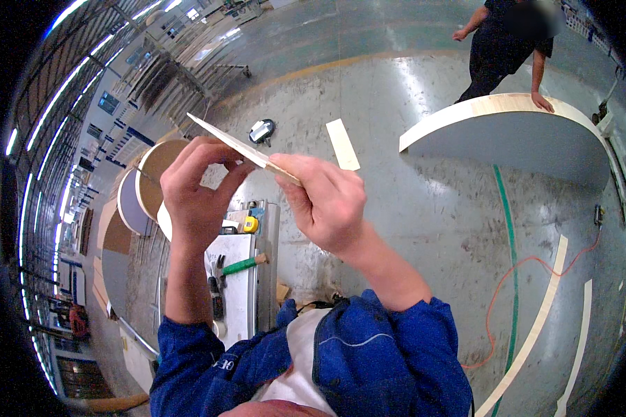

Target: The person aligns and fits curved wooden strips together on the floor to form a larger arc. They use a nail gun to fasten the strips securely, working in a workshop environment with another person assisting in the background.

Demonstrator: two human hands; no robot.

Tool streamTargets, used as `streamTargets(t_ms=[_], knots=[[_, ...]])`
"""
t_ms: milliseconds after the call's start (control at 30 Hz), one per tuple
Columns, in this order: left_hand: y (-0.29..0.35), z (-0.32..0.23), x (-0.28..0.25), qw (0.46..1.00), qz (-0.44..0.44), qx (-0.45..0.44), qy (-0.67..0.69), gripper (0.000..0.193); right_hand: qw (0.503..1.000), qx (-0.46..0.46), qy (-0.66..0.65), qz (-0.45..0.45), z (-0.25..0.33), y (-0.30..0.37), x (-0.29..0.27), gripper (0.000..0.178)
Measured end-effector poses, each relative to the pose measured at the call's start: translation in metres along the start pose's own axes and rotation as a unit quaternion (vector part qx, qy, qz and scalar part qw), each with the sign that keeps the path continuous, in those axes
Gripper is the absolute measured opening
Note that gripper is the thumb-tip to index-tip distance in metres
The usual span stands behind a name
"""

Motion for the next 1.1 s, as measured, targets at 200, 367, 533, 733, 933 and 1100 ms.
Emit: streamTargets(t_ms=[200, 367, 533, 733, 933, 1100], knots=[[0.017, 0.000, -0.005, 0.999, -0.052, -0.015, -0.003, 0.022, 0.993, 0.110, 0.025, -0.027, -0.013, 0.008, -0.007, 0.015], [0.031, 0.010, 0.008, 0.983, -0.101, -0.140, 0.068, 0.011, 0.983, 0.164, -0.005, -0.081, -0.024, 0.014, -0.004, 0.025], [0.026, 0.006, 0.029, 0.971, -0.167, -0.134, 0.110, 0.013, 0.977, 0.209, -0.001, -0.049, -0.023, 0.017, -0.005, 0.032], [0.022, -0.002, 0.039, 0.974, -0.170, -0.113, 0.097, 0.014, 0.970, 0.216, -0.044, -0.102, -0.021, 0.016, 0.001, 0.030], [0.021, -0.014, 0.038, 0.987, -0.157, -0.024, 0.008, 0.015, 0.962, 0.232, -0.064, -0.126, -0.018, 0.016, 0.000, 0.030], [0.019, -0.015, 0.036, 0.984, -0.138, 0.090, -0.061, 0.012, 0.964, 0.242, -0.048, -0.100, -0.024, 0.025, -0.002, 0.032]])
Point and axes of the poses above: each hand's wrist, its own y-axis away from the middle knuckle, its own x-axis out of the palm, z = x × y, the point moved 4 cm from there along -y, towards the middle knuckle, and after that the axes turned 11 degrees about -z, right-handed, at the moved point
